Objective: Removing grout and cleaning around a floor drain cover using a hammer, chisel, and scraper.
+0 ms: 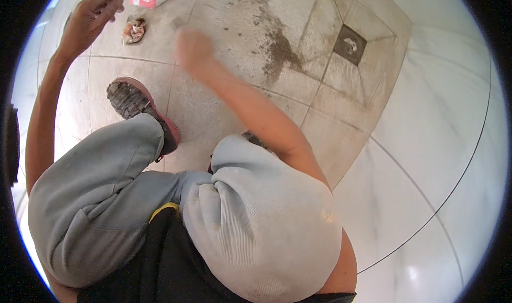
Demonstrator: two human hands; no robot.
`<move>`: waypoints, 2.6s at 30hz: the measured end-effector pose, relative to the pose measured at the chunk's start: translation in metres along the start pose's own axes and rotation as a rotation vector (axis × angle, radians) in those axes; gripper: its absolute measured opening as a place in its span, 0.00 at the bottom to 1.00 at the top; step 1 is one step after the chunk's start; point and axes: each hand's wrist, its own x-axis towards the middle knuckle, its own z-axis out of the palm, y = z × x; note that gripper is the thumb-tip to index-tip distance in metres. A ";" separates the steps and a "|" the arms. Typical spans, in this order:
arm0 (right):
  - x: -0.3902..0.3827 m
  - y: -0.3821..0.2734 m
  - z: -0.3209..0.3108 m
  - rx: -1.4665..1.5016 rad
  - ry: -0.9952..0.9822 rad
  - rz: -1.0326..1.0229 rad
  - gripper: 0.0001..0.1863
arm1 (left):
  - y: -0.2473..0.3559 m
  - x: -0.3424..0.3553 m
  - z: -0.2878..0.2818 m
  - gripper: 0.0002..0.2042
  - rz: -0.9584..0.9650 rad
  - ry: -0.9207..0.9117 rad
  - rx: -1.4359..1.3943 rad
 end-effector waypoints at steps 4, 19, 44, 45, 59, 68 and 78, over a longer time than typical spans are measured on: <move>-0.012 0.043 -0.079 0.057 0.066 0.127 0.15 | -0.011 0.038 0.017 0.17 0.432 -0.169 -0.116; -0.351 0.189 -0.216 -0.481 -0.333 0.366 0.08 | 0.028 0.175 0.135 0.18 0.820 -0.343 -0.128; -0.126 0.111 -0.182 -0.164 -0.212 0.180 0.10 | 0.022 0.106 0.135 0.13 0.523 -0.475 -0.226; -0.133 0.110 -0.194 0.060 -0.143 0.434 0.10 | 0.016 0.098 0.129 0.13 0.460 -0.481 -0.197; -0.169 0.163 -0.165 0.570 0.610 0.865 0.11 | -0.021 0.025 0.158 0.09 0.550 -0.375 -0.249; -0.156 0.160 -0.153 0.434 0.687 0.854 0.12 | -0.022 -0.071 0.171 0.11 0.613 -0.391 -0.385; -0.148 0.163 -0.152 0.631 0.919 0.921 0.10 | -0.018 -0.071 0.176 0.09 0.563 -0.293 -0.404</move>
